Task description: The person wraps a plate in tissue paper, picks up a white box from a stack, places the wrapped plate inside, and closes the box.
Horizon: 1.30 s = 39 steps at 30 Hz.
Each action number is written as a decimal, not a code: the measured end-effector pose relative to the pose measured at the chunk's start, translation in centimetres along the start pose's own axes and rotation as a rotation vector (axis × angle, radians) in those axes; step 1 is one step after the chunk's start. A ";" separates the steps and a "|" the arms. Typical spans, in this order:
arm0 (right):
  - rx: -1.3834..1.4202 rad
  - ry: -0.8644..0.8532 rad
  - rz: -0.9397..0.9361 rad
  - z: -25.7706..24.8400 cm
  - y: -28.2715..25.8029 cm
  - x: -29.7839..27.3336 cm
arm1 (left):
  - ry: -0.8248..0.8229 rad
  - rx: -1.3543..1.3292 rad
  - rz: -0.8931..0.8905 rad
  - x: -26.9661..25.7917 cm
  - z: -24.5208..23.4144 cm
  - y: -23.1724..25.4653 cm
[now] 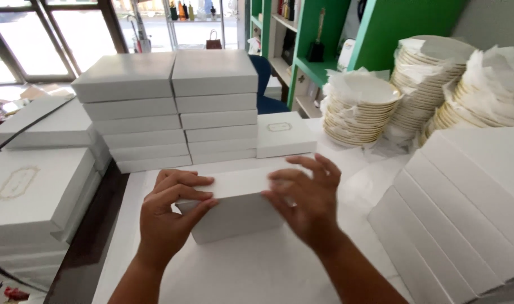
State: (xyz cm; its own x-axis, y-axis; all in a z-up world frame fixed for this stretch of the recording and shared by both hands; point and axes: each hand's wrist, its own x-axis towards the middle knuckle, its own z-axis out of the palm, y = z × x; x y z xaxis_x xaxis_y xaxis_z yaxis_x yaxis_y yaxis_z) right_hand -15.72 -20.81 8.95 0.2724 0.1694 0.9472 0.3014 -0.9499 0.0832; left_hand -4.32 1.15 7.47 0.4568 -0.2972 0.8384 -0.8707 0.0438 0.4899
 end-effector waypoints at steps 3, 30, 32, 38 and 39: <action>0.015 -0.046 0.013 -1.5 0.9 -0.6 | -0.047 0.029 -0.051 0.1 -0.1 0.2; 0.867 -0.451 2.193 -8.5 -8.3 -5.6 | -0.326 0.527 -0.079 -20.3 0.0 3.4; 0.861 -0.381 2.168 -8.1 -7.4 -7.0 | -0.244 0.419 -0.107 -18.7 -1.4 3.2; 0.982 0.084 1.935 -5.3 -1.0 -9.7 | -0.180 0.286 0.195 -9.4 -5.0 1.9; 0.988 0.096 1.830 -5.0 0.5 -9.0 | -0.145 0.251 0.162 -7.2 -5.0 2.3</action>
State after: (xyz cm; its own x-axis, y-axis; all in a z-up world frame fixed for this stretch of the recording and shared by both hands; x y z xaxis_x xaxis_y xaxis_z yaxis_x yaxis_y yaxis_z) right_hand -22.58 -24.09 2.05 0.7299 -0.6326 -0.2591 0.0867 0.4616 -0.8828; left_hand -8.70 8.16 3.76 0.2941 -0.4389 0.8490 -0.9558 -0.1298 0.2639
